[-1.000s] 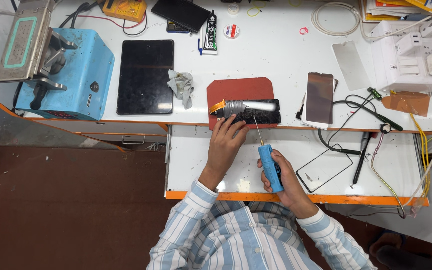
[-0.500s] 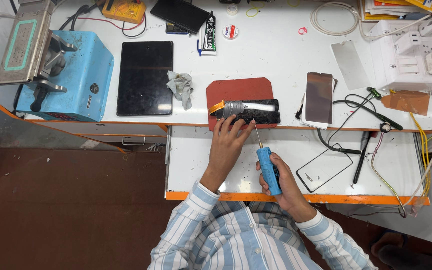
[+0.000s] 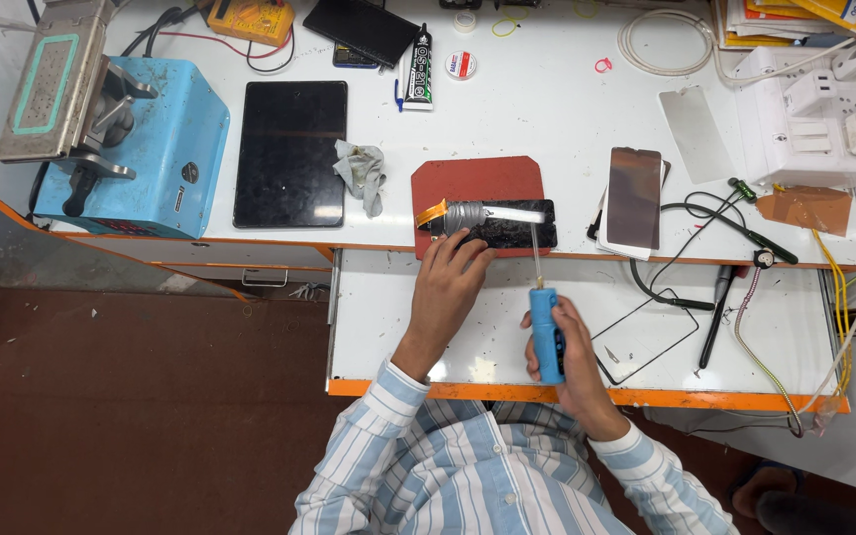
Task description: The person uses a soldering iron to apply heat to the edge of a smartphone screen assembly placed on a red mat. They repeatedly move the iron along the screen's perimeter, likely to soften adhesive or solder components.
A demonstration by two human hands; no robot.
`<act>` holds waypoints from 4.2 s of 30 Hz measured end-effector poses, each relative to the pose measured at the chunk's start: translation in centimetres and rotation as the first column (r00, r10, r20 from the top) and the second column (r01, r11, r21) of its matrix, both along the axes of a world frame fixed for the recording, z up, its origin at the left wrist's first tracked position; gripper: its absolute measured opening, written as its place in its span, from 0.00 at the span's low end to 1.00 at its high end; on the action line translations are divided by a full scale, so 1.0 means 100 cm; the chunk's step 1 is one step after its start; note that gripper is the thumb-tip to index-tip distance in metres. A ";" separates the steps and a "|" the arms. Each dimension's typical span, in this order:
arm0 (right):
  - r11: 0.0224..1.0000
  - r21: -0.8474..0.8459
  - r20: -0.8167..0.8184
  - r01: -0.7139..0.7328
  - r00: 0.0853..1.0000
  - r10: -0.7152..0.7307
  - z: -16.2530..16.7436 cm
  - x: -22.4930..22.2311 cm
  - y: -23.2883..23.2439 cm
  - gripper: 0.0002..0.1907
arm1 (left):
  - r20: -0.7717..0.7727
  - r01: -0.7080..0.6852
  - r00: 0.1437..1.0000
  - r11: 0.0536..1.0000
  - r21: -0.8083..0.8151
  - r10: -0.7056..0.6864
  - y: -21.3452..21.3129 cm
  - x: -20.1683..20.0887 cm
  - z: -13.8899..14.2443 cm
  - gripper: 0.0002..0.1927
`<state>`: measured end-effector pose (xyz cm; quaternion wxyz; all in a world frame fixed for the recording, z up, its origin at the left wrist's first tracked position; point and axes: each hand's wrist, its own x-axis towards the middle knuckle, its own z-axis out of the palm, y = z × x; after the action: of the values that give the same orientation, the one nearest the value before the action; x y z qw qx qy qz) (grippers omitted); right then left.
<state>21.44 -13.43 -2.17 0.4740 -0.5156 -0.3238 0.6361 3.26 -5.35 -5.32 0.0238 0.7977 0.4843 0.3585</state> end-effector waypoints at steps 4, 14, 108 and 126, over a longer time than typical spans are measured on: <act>0.994 0.083 0.164 0.076 0.982 -0.089 0.005 0.012 0.016 0.19 | 0.132 0.042 0.991 0.998 -0.042 -0.036 0.001 -0.009 0.011 0.10; 0.997 0.074 0.108 0.018 0.994 -0.026 0.022 0.025 0.038 0.23 | 0.311 0.138 0.947 0.979 -0.153 -0.085 0.017 -0.024 0.032 0.09; 0.974 -0.053 -0.253 -0.219 0.947 0.199 -0.004 -0.027 0.023 0.29 | 0.153 0.234 0.969 0.913 -0.334 -0.193 0.148 0.002 0.084 0.08; 0.982 -0.056 0.052 -0.182 0.981 0.185 0.004 -0.002 0.000 0.26 | 0.323 0.265 0.927 0.941 -0.212 -0.189 0.062 -0.026 0.061 0.11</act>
<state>21.28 -13.46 -1.75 0.3906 -0.5134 -0.3668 0.6703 0.68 0.87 0.80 0.2391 0.7759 0.4204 0.4051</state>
